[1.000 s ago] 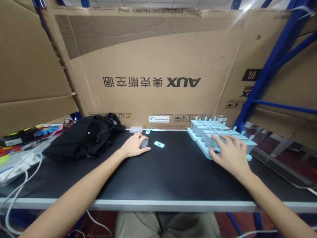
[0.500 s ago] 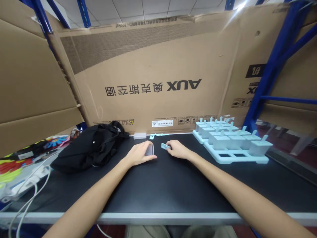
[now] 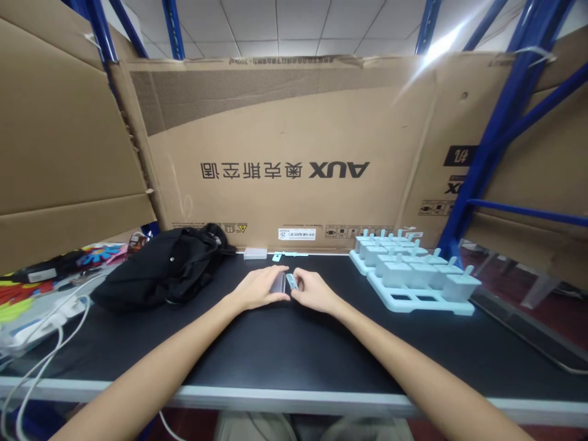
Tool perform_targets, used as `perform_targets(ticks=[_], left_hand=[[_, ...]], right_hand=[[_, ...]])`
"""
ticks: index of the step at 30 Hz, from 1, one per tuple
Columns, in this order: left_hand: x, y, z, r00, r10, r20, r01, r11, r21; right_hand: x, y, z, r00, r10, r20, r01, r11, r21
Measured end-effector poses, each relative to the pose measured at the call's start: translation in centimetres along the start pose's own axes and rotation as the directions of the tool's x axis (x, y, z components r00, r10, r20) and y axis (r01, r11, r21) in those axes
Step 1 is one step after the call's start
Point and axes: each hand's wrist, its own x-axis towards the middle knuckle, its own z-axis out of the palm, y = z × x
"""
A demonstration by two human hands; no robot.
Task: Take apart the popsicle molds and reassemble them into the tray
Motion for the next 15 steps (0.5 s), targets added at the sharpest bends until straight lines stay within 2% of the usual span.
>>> perform_targets(ticks=[4,7,12,15], left_hand=[[0.1,0.1,0.1,0.999,0.041,0.007,-0.041,0.998,0.038],[0.0,0.3,-0.1,0.998,0.052,0.028,-0.053,0.996,0.068],[0.0,0.4,-0.3,0.998,0.046,0.053,-0.05,0.996,0.073],[0.0,0.3,-0.4,0.998,0.025,0.06,-0.029,0.997,0.067]], right_hand=[[-0.1,0.3,0.8,0.996,0.094,0.007,-0.094,0.992,0.081],[0.1,0.8,1.4,0.99,0.134,0.032,-0.138,0.966,0.219],[0.0,0.5,1.3,0.978,0.13,0.165,-0.2,0.82,0.536],[-0.3,0.0,1.0,0.972,0.14,0.188,-0.229,0.741,0.631]])
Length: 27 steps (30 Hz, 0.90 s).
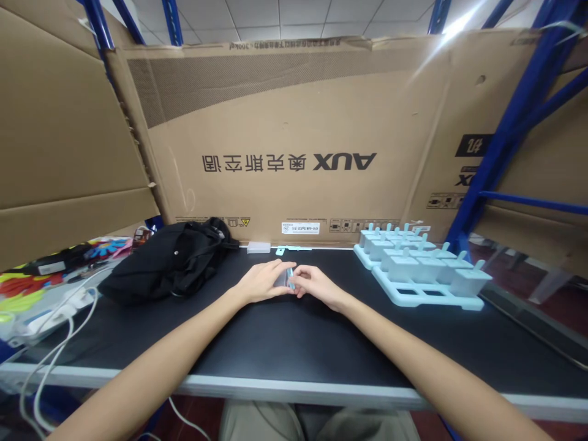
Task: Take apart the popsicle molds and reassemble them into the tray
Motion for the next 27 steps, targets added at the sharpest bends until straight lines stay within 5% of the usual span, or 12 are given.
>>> perform_targets(ticks=[16,27], left_hand=[[-0.1,0.3,-0.4,0.997,0.077,0.03,-0.076,0.997,-0.029],[-0.4,-0.3,-0.6,0.997,0.071,0.028,-0.072,0.997,0.029]], right_hand=[[-0.1,0.1,0.4,0.997,0.073,-0.025,-0.07,0.991,0.11],[0.9,-0.2,0.3,0.983,0.135,0.123,-0.14,0.99,0.034]])
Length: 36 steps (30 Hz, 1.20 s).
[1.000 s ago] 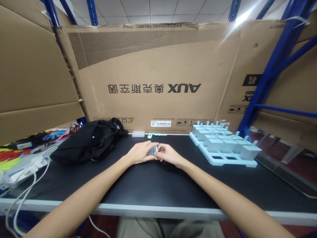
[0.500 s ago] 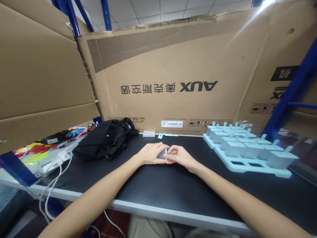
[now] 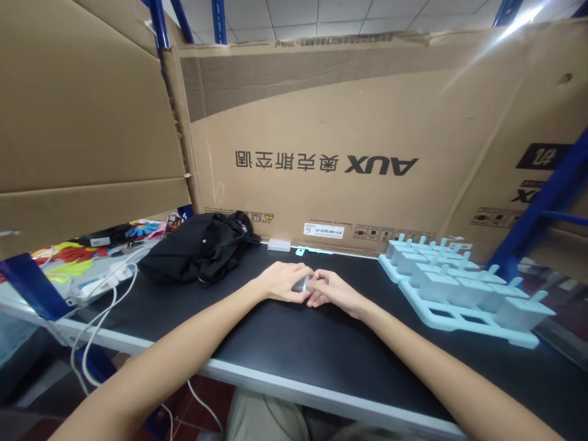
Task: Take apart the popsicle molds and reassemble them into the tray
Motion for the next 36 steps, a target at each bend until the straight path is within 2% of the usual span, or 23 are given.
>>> perform_targets(ticks=[2,3,4,5,7,8,9,13,17,22,26,32,36], left_hand=[[-0.1,-0.4,-0.1,0.999,-0.042,0.004,0.042,0.999,0.02],[-0.1,-0.5,-0.1,0.998,-0.063,0.008,0.062,0.998,0.029],[-0.1,-0.6,-0.1,0.997,-0.082,0.011,0.081,0.996,0.038],[-0.1,-0.7,-0.1,0.995,-0.097,0.016,0.096,0.994,0.048],[0.0,-0.7,-0.2,0.993,-0.117,0.032,0.115,0.991,0.071],[0.0,-0.7,-0.2,0.991,-0.123,0.043,0.119,0.989,0.085],[0.1,-0.7,-0.2,0.99,-0.127,0.056,0.121,0.987,0.101],[0.3,-0.8,-0.2,0.985,-0.125,0.115,0.106,0.982,0.155],[0.2,-1.3,-0.2,0.984,-0.104,0.147,0.078,0.981,0.176],[-0.1,-2.0,0.0,0.987,-0.102,0.125,0.079,0.982,0.174],[-0.2,-2.0,0.0,0.988,-0.119,0.102,0.103,0.984,0.147],[-0.3,-1.8,-0.2,0.985,-0.153,0.079,0.146,0.986,0.083],[-0.4,-2.0,0.1,0.982,-0.187,-0.005,0.184,0.975,-0.125]], right_hand=[[1.3,-0.3,-1.4,0.999,-0.018,-0.027,0.013,0.986,-0.165],[2.1,-0.5,-2.3,0.994,-0.061,-0.085,0.029,0.941,-0.338],[3.1,-0.6,-3.1,0.979,-0.132,-0.155,0.028,0.841,-0.54],[4.1,-0.8,-4.0,0.954,-0.218,-0.206,0.001,0.687,-0.726],[6.3,-1.1,-5.5,0.913,-0.339,-0.227,-0.082,0.394,-0.916],[7.3,-1.1,-6.0,0.908,-0.356,-0.221,-0.107,0.313,-0.944],[8.2,-1.2,-6.5,0.911,-0.351,-0.217,-0.119,0.28,-0.952],[10.9,-1.0,-7.2,0.942,-0.27,-0.198,-0.15,0.188,-0.971],[11.8,-0.9,-7.0,0.962,-0.193,-0.195,-0.18,0.091,-0.979],[11.4,-1.2,-6.9,0.973,-0.118,-0.197,-0.196,0.015,-0.98],[11.2,-1.5,-7.2,0.975,-0.069,-0.209,-0.209,0.009,-0.978],[10.1,-2.2,-7.3,0.972,-0.113,-0.204,-0.194,0.096,-0.976],[7.1,-2.1,-6.9,0.952,-0.232,-0.198,-0.152,0.204,-0.967]])
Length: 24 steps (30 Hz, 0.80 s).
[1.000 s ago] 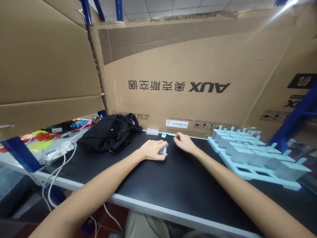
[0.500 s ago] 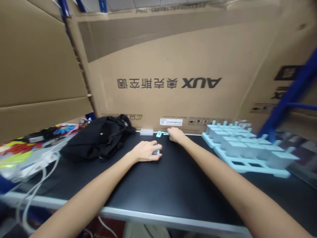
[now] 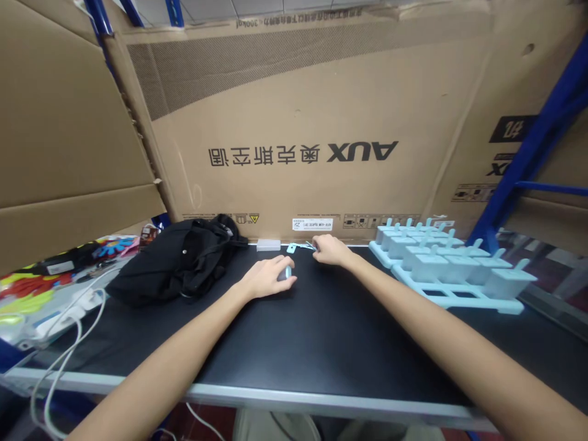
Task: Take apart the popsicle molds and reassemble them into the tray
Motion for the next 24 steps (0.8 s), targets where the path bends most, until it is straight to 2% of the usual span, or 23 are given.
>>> perform_targets(ticks=[2,3,4,6,8,10,12,15,17,21,24], left_hand=[[0.1,-0.1,0.4,0.998,-0.017,-0.067,0.005,0.986,-0.168],[0.2,-0.2,0.6,0.994,-0.024,-0.102,-0.002,0.968,-0.251],[0.3,-0.2,0.8,0.99,-0.029,-0.135,-0.016,0.946,-0.323],[0.5,-0.2,1.3,0.983,-0.026,-0.183,-0.055,0.903,-0.427],[0.6,-0.1,1.7,0.978,-0.013,-0.208,-0.09,0.875,-0.476],[0.6,-0.1,2.0,0.977,0.011,-0.214,-0.116,0.866,-0.487],[0.6,-0.1,2.3,0.977,0.04,-0.21,-0.14,0.86,-0.49],[0.8,-0.2,2.7,0.974,0.063,-0.216,-0.171,0.831,-0.529],[0.9,-0.3,2.9,0.975,0.055,-0.215,-0.175,0.787,-0.591],[1.1,-0.1,3.1,0.98,0.034,-0.195,-0.164,0.692,-0.703],[1.0,0.3,2.8,0.982,0.03,-0.187,-0.161,0.653,-0.74]], right_hand=[[-2.1,-0.2,-0.1,0.995,0.01,-0.101,0.009,0.982,0.188],[-3.1,-0.5,-0.2,0.988,0.028,-0.154,0.026,0.94,0.339],[-4.0,-0.8,-0.3,0.978,0.051,-0.202,0.06,0.86,0.506],[-5.3,-1.7,-0.6,0.954,0.096,-0.282,0.166,0.616,0.77],[-5.8,-2.9,-1.1,0.93,0.122,-0.346,0.27,0.412,0.87],[-5.8,-4.1,-1.6,0.912,0.137,-0.388,0.333,0.307,0.891],[-5.6,-5.1,-1.7,0.91,0.115,-0.399,0.349,0.309,0.885],[-5.4,-5.7,-1.3,0.905,0.091,-0.415,0.339,0.433,0.835],[-5.4,-5.7,-1.1,0.888,0.11,-0.447,0.337,0.505,0.794],[-5.4,-5.1,-1.1,0.845,0.163,-0.509,0.35,0.55,0.758],[-5.4,-4.8,-1.4,0.895,0.069,-0.44,0.297,0.641,0.707]])
